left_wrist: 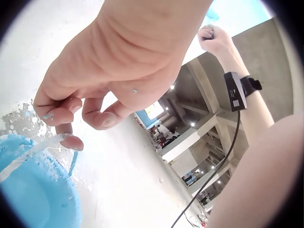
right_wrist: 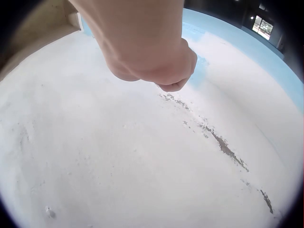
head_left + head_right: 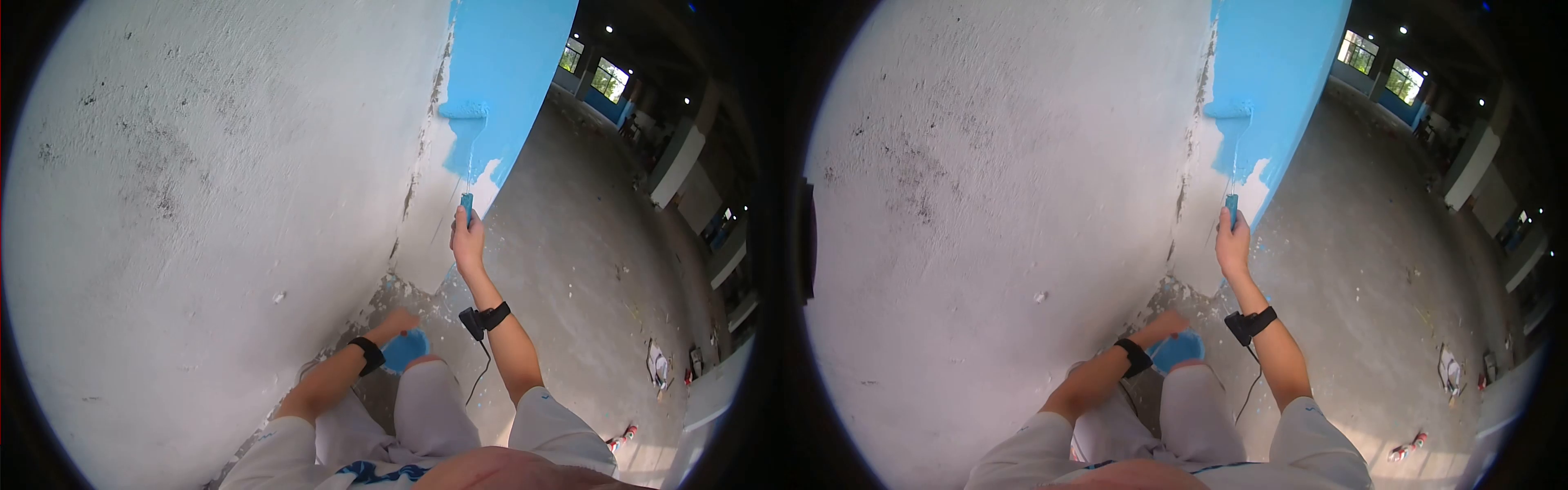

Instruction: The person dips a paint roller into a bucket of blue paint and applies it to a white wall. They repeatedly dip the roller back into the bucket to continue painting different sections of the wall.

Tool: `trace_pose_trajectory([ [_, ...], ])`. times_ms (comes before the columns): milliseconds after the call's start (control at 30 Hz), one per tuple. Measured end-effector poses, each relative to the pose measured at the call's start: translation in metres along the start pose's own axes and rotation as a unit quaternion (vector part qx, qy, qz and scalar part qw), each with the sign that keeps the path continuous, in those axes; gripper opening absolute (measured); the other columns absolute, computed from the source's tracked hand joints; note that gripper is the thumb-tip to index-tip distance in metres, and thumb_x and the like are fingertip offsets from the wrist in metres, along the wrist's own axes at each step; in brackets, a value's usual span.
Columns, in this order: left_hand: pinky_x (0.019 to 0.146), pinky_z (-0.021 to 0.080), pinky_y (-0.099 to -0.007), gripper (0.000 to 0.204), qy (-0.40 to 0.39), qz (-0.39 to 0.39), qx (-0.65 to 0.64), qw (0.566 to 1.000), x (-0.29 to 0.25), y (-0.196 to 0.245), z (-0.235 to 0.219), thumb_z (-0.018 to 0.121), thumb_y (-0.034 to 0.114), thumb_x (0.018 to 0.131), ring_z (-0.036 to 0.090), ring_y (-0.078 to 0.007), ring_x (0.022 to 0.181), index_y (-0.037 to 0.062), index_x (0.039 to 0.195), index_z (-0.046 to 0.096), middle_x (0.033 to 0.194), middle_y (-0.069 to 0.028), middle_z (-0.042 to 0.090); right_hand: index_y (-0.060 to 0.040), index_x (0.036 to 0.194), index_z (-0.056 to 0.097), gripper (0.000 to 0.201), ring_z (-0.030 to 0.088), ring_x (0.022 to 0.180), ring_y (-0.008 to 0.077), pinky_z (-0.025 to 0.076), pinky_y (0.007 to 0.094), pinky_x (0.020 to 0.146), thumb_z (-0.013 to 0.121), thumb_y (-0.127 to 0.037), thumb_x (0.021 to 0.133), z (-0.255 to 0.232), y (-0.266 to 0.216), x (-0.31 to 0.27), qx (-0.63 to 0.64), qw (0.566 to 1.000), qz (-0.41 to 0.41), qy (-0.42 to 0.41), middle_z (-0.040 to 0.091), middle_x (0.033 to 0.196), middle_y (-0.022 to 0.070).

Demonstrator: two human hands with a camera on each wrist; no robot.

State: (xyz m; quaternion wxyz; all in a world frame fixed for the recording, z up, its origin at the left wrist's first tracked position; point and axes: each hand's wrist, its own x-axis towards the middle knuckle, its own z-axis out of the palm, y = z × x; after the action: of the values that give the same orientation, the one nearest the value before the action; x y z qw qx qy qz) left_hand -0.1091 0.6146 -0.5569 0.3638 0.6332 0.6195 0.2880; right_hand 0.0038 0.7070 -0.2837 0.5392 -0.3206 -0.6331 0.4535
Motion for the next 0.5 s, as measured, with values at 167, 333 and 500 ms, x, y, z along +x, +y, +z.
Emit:
trace_pose_trajectory([
  [167,0.053,0.051,-0.0402,0.04,0.034,-0.135,-0.097,0.986,-0.02,0.049,-0.016,0.056,0.028,0.081,0.064,-0.0286,0.053,-0.0077,0.064,0.06,0.062,-0.0205,0.062,-0.0064,0.085,0.049,0.029,0.033,0.045,0.0044,0.027,0.0232,0.04,0.052,-0.032,0.097,-0.013,0.034,-0.054,0.052,0.994,0.094,-0.016,0.039,0.059,-0.0053],
  [333,0.053,0.051,-0.0402,0.037,0.028,-0.127,-0.08,0.988,-0.008,0.039,-0.008,0.056,0.025,0.08,0.064,-0.0273,0.053,-0.0069,0.062,0.06,0.058,-0.0179,0.061,-0.0077,0.085,0.046,0.031,0.029,0.041,0.0039,0.023,0.0217,0.035,0.052,-0.035,0.097,-0.027,0.023,-0.088,0.117,0.979,0.158,-0.057,0.034,0.057,-0.0058],
  [500,0.051,0.05,-0.037,0.036,0.023,-0.069,-0.068,0.995,0.009,0.01,0.004,0.059,0.023,0.079,0.061,-0.0271,0.051,-0.0069,0.06,0.058,0.058,-0.018,0.061,-0.0066,0.084,0.046,0.034,0.029,0.041,0.0045,0.023,0.0216,0.035,0.051,-0.038,0.098,-0.047,-0.023,-0.088,0.14,0.978,0.139,-0.067,0.035,0.057,-0.005],
])
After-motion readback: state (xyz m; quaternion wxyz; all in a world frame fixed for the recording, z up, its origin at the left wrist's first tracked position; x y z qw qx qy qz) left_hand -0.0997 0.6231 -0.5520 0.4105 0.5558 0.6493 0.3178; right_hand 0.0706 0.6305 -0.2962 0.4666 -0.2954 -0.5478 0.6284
